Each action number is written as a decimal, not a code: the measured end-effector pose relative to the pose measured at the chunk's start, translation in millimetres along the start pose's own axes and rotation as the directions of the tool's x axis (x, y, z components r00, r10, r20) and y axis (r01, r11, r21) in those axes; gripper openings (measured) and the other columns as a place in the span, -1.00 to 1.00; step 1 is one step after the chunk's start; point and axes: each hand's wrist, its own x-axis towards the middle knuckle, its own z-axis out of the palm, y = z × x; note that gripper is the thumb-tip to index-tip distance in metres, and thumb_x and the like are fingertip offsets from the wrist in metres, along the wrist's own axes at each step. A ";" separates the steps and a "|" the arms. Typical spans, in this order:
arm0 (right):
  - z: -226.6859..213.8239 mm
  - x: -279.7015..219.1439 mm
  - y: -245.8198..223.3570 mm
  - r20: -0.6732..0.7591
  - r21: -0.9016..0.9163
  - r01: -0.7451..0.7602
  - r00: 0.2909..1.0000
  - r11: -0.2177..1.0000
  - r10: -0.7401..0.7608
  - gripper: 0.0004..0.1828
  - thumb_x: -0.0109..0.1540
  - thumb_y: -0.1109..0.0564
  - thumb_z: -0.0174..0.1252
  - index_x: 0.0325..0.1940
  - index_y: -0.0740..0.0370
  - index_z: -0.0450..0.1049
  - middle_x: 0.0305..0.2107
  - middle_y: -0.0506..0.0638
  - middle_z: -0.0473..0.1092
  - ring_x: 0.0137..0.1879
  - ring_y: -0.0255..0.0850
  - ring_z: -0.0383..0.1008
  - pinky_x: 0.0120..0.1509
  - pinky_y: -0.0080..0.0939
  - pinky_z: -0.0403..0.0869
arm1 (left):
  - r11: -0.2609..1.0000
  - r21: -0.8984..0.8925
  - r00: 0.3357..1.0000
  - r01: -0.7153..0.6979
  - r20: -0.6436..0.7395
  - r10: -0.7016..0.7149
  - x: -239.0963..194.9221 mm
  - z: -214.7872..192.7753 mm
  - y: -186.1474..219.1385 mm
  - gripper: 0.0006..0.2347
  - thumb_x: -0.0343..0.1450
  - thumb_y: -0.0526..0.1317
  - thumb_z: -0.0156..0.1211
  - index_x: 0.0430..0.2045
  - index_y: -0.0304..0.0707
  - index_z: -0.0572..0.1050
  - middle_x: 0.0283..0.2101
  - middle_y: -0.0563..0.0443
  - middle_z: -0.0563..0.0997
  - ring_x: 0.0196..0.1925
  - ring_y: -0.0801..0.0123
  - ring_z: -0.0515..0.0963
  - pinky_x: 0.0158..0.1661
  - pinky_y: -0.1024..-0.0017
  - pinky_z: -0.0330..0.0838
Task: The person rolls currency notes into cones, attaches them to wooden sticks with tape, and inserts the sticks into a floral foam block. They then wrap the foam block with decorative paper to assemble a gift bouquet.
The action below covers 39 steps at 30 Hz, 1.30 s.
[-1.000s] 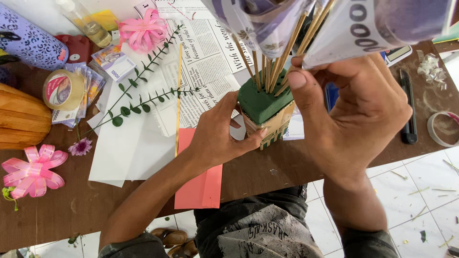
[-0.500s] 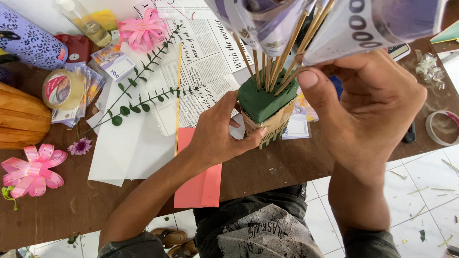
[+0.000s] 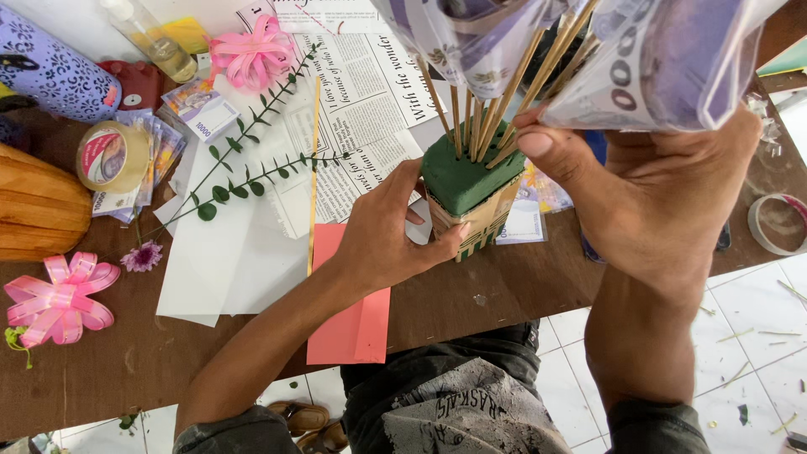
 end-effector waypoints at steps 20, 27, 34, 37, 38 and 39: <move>-2.6 3.7 -12.0 0.041 -0.077 0.010 0.999 0.997 -0.007 -0.83 0.40 0.44 0.29 -0.09 0.75 0.49 -0.23 0.38 0.49 -0.15 -0.01 0.53 -0.10 -0.17 0.56 | 1.000 -0.018 1.000 0.013 0.007 -0.013 0.6 -0.7 -0.5 -0.50 0.30 0.09 0.26 0.01 -0.15 0.32 -0.12 0.14 0.52 -0.47 0.34 0.59 -0.44 0.34 0.47; -7.5 -39.8 13.7 -0.110 -0.298 -0.012 0.994 0.955 -0.022 -0.67 0.45 0.13 0.21 0.11 0.51 0.47 -0.17 0.25 0.47 -0.16 -0.14 0.49 -0.10 -0.26 0.52 | 0.998 -0.045 0.998 0.049 0.036 -0.047 2.9 -6.5 0.2 -0.50 0.29 0.11 0.25 0.02 -0.13 0.34 -0.15 0.21 0.58 -0.46 0.37 0.61 -0.47 0.40 0.47; 14.4 -73.0 53.6 0.277 0.078 -0.395 0.891 0.916 0.361 0.02 0.18 0.06 0.27 0.57 0.34 -0.14 0.42 0.19 0.03 0.50 0.03 0.20 0.45 -0.01 0.35 | 0.949 -0.316 0.997 0.018 0.083 0.008 6.6 -25.3 5.3 -0.62 0.31 -0.09 0.32 -0.08 -0.17 0.37 -0.39 0.25 0.62 -0.33 0.57 0.64 -0.37 0.53 0.59; 18.0 -85.0 58.2 0.187 0.208 -0.458 0.886 0.864 0.425 -0.19 0.12 0.26 0.37 0.39 0.36 0.15 -0.16 0.04 0.34 -0.07 -0.23 0.38 0.03 -0.15 0.46 | 0.900 -0.419 0.987 -0.115 0.052 0.151 1.0 -29.0 -7.7 -0.48 0.34 -0.02 0.37 0.11 -0.31 0.39 -0.04 -0.18 0.60 -0.09 0.05 0.70 -0.25 0.20 0.68; 15.6 -87.6 53.2 0.166 0.164 -0.490 0.869 0.856 0.465 -0.21 0.17 0.20 0.32 0.41 0.34 0.14 -0.14 0.09 0.34 -0.06 -0.21 0.37 0.01 -0.12 0.45 | 0.950 -0.296 0.987 -0.103 0.086 0.134 -5.3 -40.0 -4.8 -0.45 0.38 0.02 0.31 0.17 -0.33 0.34 0.01 -0.24 0.58 -0.03 -0.03 0.68 -0.17 0.12 0.65; 13.5 -90.2 48.9 0.144 0.120 -0.521 0.851 0.845 0.504 -0.23 0.21 0.14 0.28 0.44 0.32 0.13 -0.12 0.13 0.34 -0.05 -0.18 0.35 -0.01 -0.09 0.43 | 0.982 -0.168 0.986 -0.092 0.119 0.113 -11.4 -50.7 -2.7 -0.41 0.42 0.06 0.26 0.24 -0.35 0.28 0.06 -0.30 0.55 0.03 -0.10 0.65 -0.09 0.05 0.62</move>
